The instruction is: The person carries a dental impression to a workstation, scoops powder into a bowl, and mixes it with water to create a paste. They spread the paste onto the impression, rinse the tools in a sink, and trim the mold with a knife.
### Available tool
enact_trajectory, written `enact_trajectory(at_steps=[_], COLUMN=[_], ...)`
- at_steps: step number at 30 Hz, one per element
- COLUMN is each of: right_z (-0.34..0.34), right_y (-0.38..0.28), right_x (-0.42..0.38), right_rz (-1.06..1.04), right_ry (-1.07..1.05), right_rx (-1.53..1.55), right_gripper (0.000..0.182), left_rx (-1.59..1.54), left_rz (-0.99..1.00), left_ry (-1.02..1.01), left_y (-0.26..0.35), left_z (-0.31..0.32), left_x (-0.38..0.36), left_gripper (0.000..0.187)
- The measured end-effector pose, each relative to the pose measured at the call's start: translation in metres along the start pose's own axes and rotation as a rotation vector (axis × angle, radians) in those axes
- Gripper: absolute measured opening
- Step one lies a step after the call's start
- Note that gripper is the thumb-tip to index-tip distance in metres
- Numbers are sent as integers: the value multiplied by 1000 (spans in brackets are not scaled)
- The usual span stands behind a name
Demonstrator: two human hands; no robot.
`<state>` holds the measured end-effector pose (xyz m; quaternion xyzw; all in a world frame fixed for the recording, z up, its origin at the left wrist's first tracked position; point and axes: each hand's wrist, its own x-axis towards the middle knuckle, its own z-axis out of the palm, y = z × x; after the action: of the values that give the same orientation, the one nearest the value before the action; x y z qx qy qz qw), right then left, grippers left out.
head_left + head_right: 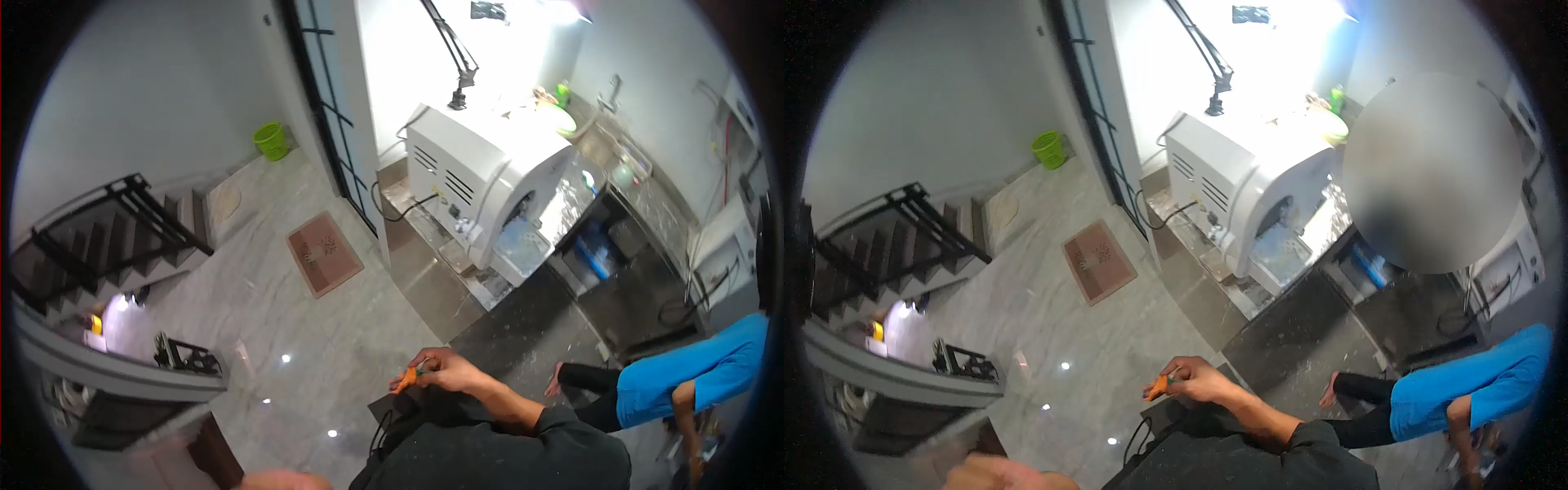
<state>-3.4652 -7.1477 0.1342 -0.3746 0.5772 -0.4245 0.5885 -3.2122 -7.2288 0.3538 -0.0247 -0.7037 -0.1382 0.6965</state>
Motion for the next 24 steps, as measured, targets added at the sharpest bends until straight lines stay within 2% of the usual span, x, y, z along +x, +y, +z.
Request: enact_trajectory(at_steps=[2,3,5,6,8,10,11,14,16,17,19,20,23,24], right_z=[-24,-36,-59,-73,-105,-142,-161,-230,-277,-300,-342,-363,-412,-428], right_y=[-5,-8,1,5,8,12,15,20,31,35,50,59,58,56], right_x=[-8,-12,-23,-30,-47,-64,-75,-113,-133,-142,-151,-153,-180,-191], right_rz=[108,147,100,73,33,-73,-71,-74,-211,-210,-234,-271,-217,-195], right_ry=[12,7,26,37,49,70,55,3,-5,38,204,335,512,554], right_rx=[85,8,114,161,147,152,169,199,162,210,246,85,248,295], right_gripper=[31,33,34,35,38,39,39,39,39,39,41,39,35,34], left_rx=[20,32,44,57,54,-5,-56,-243,-336,-387,-346,-322,-314,-362], left_rz=[-285,-453,-841,-1045,-1364,-1528,-1484,-1400,-1221,-1129,-964,-902,-941,-972], left_ry=[-118,-163,-202,-208,-407,-629,-823,-1044,-1018,-997,-946,-946,-917,-917], left_y=[-21,-26,-29,-30,-31,-29,-30,-25,-21,-20,-18,-15,-15,-15], left_z=[12,18,37,47,57,97,115,212,286,330,415,447,534,555], left_x=[-33,-54,-99,-122,-174,-199,-210,-210,-212,-213,-216,-218,-220,-217], left_gripper=[15,14,13,19,19,17,29,48,59,65,59,56,38,37])
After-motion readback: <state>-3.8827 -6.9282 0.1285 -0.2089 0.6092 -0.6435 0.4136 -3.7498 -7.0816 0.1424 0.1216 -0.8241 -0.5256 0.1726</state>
